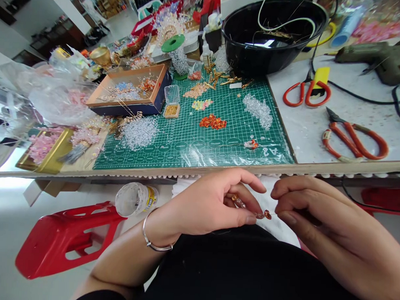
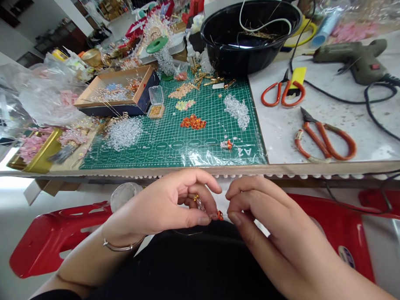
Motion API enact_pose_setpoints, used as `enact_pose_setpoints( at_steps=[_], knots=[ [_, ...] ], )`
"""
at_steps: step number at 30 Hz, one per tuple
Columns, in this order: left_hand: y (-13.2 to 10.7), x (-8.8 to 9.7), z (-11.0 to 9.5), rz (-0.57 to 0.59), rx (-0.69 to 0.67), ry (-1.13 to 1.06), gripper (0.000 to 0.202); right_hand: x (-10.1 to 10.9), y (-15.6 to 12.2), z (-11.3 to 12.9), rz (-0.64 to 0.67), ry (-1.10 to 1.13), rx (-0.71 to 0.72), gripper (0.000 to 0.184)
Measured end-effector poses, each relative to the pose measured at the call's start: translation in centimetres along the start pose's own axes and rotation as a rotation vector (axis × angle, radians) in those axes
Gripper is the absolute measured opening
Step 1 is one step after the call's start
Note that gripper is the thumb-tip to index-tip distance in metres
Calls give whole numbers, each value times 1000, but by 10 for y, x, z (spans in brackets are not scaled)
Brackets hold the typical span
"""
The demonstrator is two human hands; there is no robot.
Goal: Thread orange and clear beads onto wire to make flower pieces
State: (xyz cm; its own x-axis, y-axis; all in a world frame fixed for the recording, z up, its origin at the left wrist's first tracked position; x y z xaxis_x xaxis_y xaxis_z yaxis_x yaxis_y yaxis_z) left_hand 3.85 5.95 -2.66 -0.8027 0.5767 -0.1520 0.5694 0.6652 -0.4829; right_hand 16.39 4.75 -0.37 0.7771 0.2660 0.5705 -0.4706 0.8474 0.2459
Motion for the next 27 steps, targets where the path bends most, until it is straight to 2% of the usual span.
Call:
enact_pose_setpoints(
  at_steps=[4, 8, 19, 22, 27],
  knots=[
    [-1, 1, -1, -16, -8, -2, 36, -4, 1, -5, 13, 113, -44, 13],
    [-1, 1, -1, -19, -21, -6, 36, -4, 5, -1, -17, 106, -8, 14],
    [0, 2, 4, 7, -6, -68, 33, 8, -6, 30, -167, -255, 327, 17],
    [2, 0, 7, 53, 3, -111, 32, 6, -3, 28, -144, -224, 316, 16],
    [4, -2, 10, 88, 29, -124, 32, 3, 2, 13, -114, -67, 180, 11]
  ],
)
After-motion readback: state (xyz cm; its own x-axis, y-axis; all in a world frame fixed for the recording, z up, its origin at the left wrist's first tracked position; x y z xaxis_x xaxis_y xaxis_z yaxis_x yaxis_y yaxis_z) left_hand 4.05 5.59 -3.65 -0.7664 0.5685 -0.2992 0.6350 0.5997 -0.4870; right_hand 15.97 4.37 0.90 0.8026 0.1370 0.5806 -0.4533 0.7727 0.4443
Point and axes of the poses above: each hand's wrist, its own y-axis towards the middle knuckle, its own x-axis out of the back of the hand, z = x × y, the point moved 10 cm from there along y, towards the middle knuckle, and after that the axes turned 3 degrees about x, right-handed, at the moved point
